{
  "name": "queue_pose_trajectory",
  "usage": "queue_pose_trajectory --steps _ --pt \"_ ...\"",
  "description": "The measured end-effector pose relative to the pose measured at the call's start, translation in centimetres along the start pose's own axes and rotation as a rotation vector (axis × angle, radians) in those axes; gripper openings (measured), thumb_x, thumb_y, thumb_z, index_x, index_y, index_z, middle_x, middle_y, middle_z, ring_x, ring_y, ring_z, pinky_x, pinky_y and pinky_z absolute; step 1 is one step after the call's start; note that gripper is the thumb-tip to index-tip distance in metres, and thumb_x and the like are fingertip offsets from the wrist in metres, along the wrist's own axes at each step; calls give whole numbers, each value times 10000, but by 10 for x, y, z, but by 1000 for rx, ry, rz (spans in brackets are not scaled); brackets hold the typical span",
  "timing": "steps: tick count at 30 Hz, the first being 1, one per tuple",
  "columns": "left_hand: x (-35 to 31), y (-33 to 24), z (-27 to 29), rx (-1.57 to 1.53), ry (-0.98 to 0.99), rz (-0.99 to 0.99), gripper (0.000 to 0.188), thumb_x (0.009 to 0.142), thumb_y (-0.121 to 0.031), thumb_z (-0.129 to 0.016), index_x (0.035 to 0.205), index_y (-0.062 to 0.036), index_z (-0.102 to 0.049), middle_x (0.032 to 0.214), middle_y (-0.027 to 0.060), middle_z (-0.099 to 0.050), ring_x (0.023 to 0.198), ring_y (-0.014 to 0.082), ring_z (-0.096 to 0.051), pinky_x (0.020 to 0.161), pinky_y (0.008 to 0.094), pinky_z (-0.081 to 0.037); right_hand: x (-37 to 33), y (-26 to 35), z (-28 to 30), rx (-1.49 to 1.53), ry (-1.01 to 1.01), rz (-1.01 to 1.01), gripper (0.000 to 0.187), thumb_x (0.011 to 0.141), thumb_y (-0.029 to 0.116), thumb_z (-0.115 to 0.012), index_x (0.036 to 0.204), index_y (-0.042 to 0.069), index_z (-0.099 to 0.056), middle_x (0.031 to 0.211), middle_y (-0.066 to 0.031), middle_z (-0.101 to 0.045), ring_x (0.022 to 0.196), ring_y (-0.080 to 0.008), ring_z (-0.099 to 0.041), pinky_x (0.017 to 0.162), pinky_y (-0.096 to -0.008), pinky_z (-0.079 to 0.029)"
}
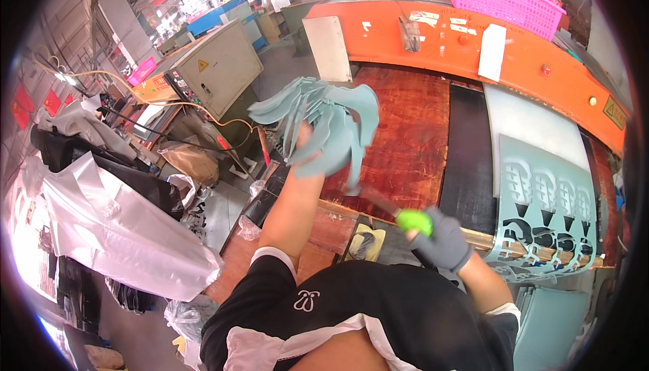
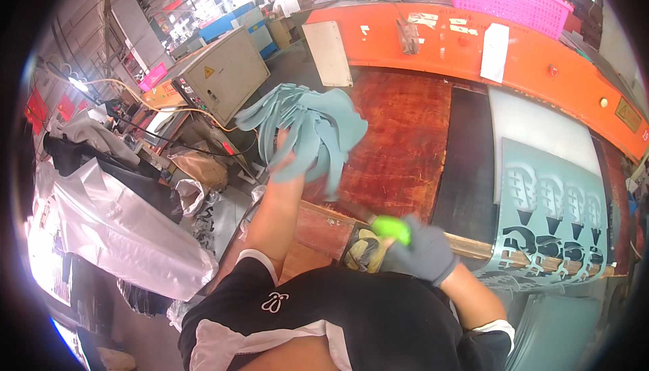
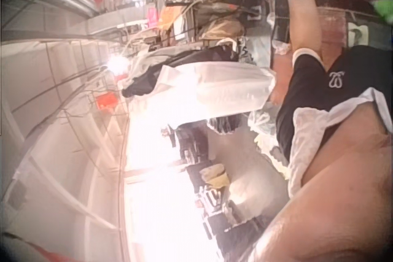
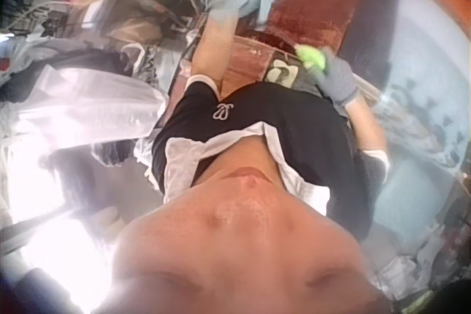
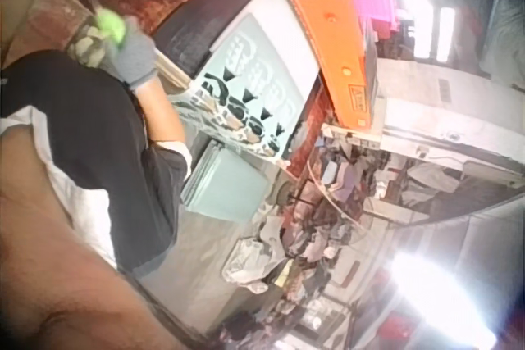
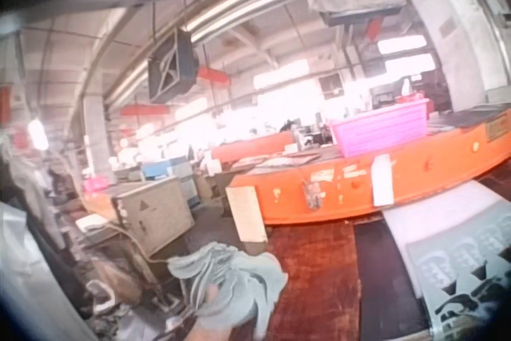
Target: The person removes light-blue cut parts from a sheet, stacks them, and uses a green handheld tool to trim edges. They then place a new sheet on the machine bed and wipe its surface with a cloth.
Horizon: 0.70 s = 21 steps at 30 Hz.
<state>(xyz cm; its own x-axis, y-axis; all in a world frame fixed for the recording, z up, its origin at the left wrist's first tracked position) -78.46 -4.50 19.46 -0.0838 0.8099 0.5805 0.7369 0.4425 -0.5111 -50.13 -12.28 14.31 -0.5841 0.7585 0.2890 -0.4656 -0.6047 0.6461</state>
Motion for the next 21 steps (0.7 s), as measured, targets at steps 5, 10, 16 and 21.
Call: queue_pose_trajectory --steps 5,10,16,21 --pt "-22 -2 29 55 -542 212 318 906 -348 -510 1145 -146 -567 1065 64 -605 999 237 -563 920 386 -433 -5 -12 -9 1 -149 -183 442 806 417 -624 1007 42 -504 665 -223 -579 658 -405 -606 604 -457 -478" --pt "-49 -15 40 -65 -613 368 328 831 -253 -557 1128 -117 -570 1061 72 -609 1004 265 -567 917 398 -430 -4 -33 -11 81 -4 -187 383 841 393 -576 974 39 -512 674 -202 -590 683 -403 -606 596 -455 -461" --pt "-59 -89 7 1412 -75 4 400 681 -66 -649 1075 -60 -574 1063 93 -612 1020 310 -568 958 427 -395 -12 -66 -9 289 23 -392 307 848 292 -584 955 16 -503 705 -154 -595 627 -271 -611 575 -367 -457" --pt "-64 -113 -40 2331 1128 -640 363 642 -98 -642 981 -174 -539 1046 60 -573 986 258 -551 917 523 -399 -25 -51 2 597 -132 -273 312 860 287 -576 994 17 -498 674 -87 -575 620 -158 -588 572 -284 -460"
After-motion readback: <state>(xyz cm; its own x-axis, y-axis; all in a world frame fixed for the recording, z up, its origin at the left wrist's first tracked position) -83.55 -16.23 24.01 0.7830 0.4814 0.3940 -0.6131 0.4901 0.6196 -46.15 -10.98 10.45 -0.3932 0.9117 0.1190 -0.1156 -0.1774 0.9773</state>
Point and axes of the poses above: each hand's wrist, its own x-axis towards the middle knuckle, its own z-axis out of the back of the hand, y = z × x, the point moved 1 cm from there along x, towards the middle knuckle
